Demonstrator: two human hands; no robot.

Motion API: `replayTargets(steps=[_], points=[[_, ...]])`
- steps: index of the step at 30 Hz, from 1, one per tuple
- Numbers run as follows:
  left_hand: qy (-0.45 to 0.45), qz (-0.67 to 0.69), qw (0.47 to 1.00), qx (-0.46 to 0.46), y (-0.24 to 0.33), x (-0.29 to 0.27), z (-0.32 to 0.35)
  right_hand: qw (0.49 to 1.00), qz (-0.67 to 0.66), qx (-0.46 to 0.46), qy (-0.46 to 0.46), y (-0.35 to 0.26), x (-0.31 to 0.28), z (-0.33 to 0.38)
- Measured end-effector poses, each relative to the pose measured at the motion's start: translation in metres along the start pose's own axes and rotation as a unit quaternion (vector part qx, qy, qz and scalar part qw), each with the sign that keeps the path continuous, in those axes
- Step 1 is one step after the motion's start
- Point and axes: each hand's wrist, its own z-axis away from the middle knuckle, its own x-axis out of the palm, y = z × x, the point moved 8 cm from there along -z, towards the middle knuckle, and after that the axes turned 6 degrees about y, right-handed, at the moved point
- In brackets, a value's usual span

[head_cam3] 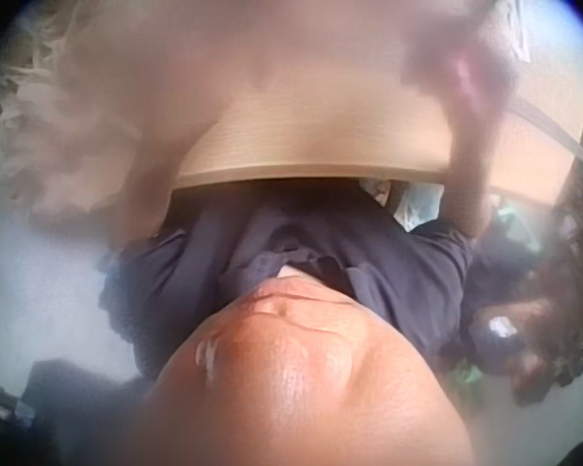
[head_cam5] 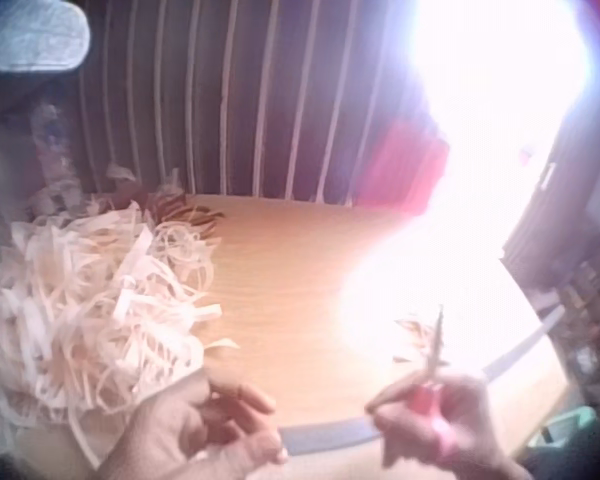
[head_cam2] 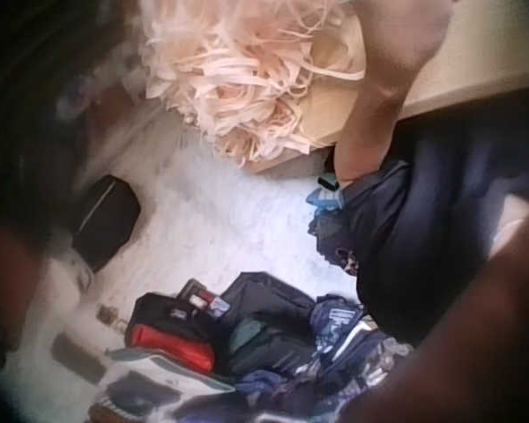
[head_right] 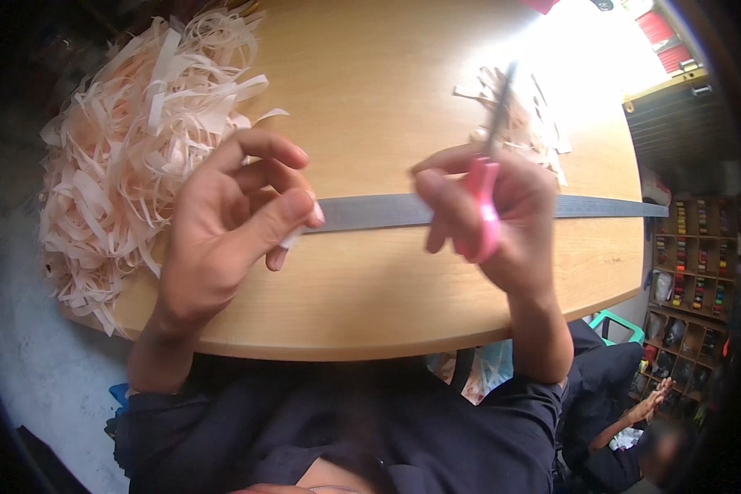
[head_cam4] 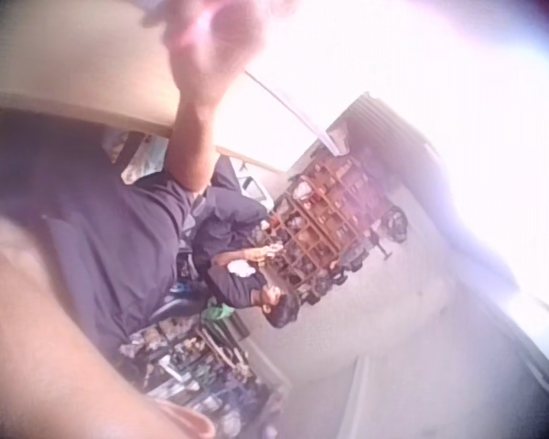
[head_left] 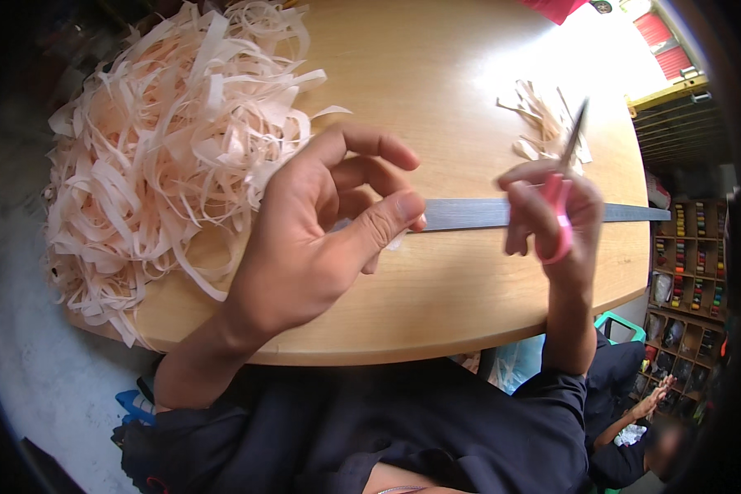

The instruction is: The person uses pink-handled scissors and a metal ruler to cut long strips of light-colored rubber material into uniform short segments. The cut pieces are placed in a pile on the table.

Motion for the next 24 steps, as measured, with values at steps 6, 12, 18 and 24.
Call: replayTargets(steps=[6, 12, 18, 24], points=[[-0.034, -0.021, 0.997, -0.060, -0.033, 0.012, -0.005, 0.987, 0.021, 0.096, -0.127, 0.014, 0.034, 0.012], [-0.078, 0.009, 0.990, -0.117, -0.040, 0.010, -0.007, 0.981, -0.018, 0.095, -0.166, 0.016, 0.040, 0.014], [-0.121, 0.004, 0.984, -0.131, -0.039, 0.010, -0.021, 0.971, -0.075, 0.141, -0.178, 0.023, 0.043, 0.004], [-0.114, -0.056, 0.987, -0.097, -0.027, -0.005, -0.033, 0.978, -0.055, 0.093, -0.177, 0.006, 0.052, -0.010]])
